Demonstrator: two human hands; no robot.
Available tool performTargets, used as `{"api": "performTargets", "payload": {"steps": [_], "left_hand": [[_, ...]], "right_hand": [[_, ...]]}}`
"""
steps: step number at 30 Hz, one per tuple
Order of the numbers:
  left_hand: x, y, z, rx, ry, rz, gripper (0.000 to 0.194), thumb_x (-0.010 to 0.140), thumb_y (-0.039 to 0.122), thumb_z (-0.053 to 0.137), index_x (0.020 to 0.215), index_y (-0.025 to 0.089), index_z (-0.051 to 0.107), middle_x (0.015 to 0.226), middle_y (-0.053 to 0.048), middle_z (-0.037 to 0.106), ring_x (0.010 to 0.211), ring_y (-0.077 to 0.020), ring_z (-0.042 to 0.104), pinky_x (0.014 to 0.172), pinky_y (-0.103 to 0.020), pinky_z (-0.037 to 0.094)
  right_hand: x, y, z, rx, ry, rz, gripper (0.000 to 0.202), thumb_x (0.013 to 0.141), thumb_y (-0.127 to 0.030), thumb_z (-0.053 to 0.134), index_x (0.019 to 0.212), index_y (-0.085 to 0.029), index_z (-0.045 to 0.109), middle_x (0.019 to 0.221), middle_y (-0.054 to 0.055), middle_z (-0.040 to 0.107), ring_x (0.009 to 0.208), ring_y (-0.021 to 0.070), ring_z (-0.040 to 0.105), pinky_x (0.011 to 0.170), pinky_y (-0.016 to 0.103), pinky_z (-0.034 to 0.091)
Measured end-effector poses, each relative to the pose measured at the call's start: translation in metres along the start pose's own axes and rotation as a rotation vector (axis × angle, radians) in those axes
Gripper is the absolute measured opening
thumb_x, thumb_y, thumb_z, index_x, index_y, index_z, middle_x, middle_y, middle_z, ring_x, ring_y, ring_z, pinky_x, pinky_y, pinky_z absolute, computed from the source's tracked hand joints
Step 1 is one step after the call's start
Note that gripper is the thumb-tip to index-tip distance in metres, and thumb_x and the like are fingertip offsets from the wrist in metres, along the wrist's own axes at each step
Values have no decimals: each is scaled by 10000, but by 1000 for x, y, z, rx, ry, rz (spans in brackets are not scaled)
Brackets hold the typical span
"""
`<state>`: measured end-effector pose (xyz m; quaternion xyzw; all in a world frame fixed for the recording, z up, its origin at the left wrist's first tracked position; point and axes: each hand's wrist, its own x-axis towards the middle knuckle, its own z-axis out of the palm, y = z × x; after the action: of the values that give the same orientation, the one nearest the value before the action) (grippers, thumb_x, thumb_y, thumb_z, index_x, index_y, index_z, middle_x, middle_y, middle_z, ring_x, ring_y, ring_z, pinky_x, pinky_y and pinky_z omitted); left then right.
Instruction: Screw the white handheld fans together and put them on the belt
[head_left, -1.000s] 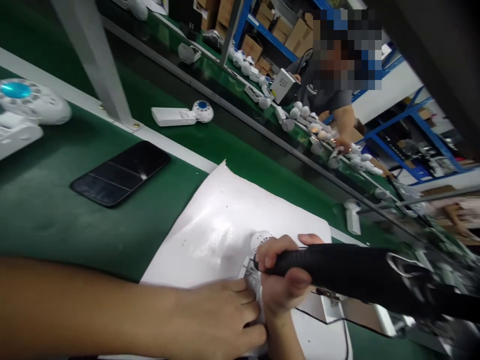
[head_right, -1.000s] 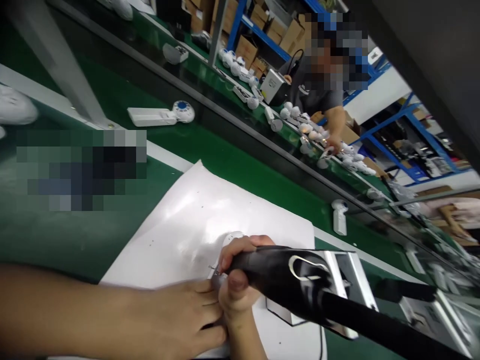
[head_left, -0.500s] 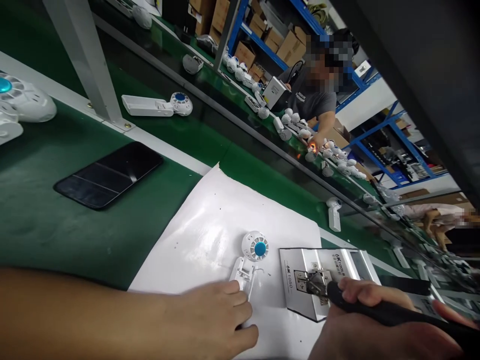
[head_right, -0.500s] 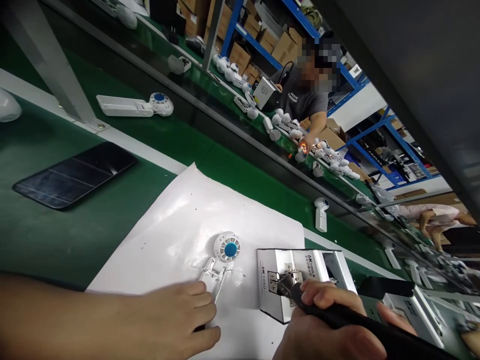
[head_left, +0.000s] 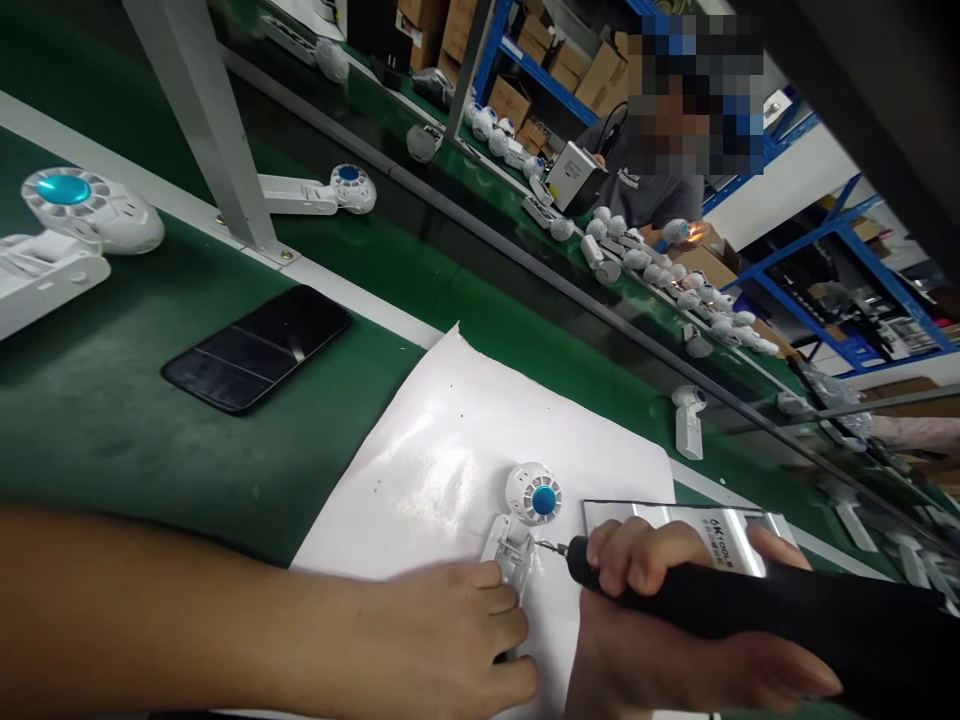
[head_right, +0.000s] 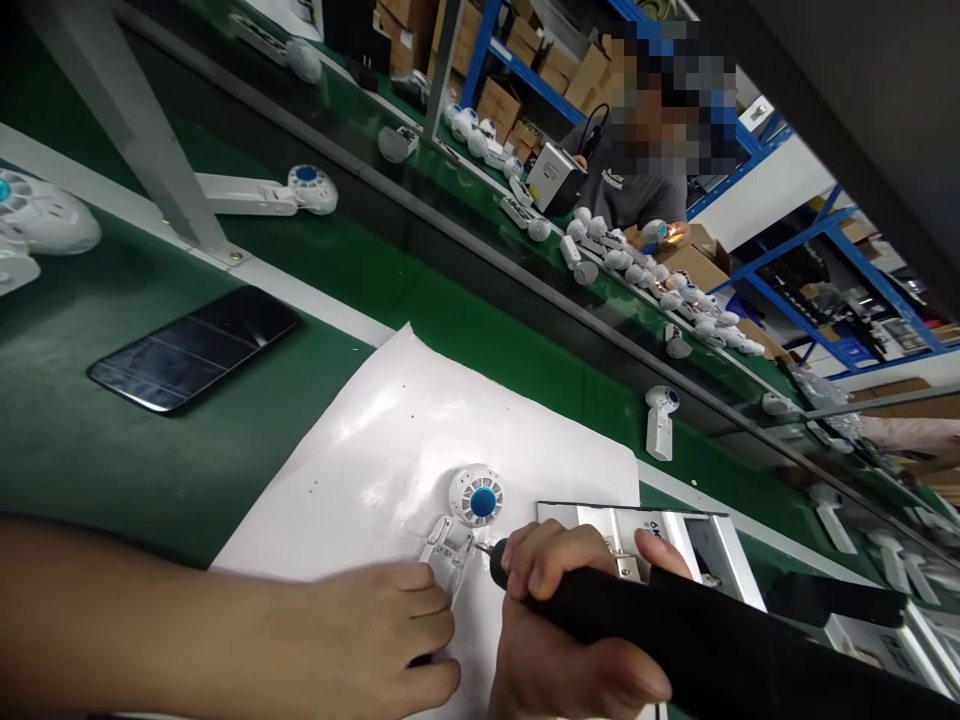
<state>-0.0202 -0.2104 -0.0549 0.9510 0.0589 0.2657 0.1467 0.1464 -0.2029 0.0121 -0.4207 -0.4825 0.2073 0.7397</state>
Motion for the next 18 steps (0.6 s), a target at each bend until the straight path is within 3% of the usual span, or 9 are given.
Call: {"api": "performTargets", "payload": {"steps": [6, 11, 18], "left_hand": [[-1, 1, 7, 22, 38, 0, 89, 997, 256, 669, 962, 175, 665, 819, -37, 626, 732, -205, 576, 732, -379, 451], [-3, 2, 15, 27, 64, -8, 104, 1020, 239, 614, 951, 174, 656, 836, -44, 615, 729, -200, 558, 720, -385, 443], [-1, 2, 11, 45, 36, -12, 103, 1016, 260, 612, 979, 173, 654, 832, -45, 627, 720, -207, 533, 729, -383, 459]], "right_hand": [[4, 16, 5, 0, -49, 7, 541, 964, -789, 529, 1239, -324, 498, 573, -120, 514, 402, 141, 367, 408, 282, 442], [-1, 24, 8, 54, -58, 96, 364, 979, -615, 568, 1150, -313, 459, 568, -131, 491, 399, 127, 359, 417, 263, 430], [-9, 29, 15, 69, -51, 101, 357, 974, -576, 600, 1135, -297, 448, 582, -130, 480, 395, 110, 362, 421, 249, 419]]}}
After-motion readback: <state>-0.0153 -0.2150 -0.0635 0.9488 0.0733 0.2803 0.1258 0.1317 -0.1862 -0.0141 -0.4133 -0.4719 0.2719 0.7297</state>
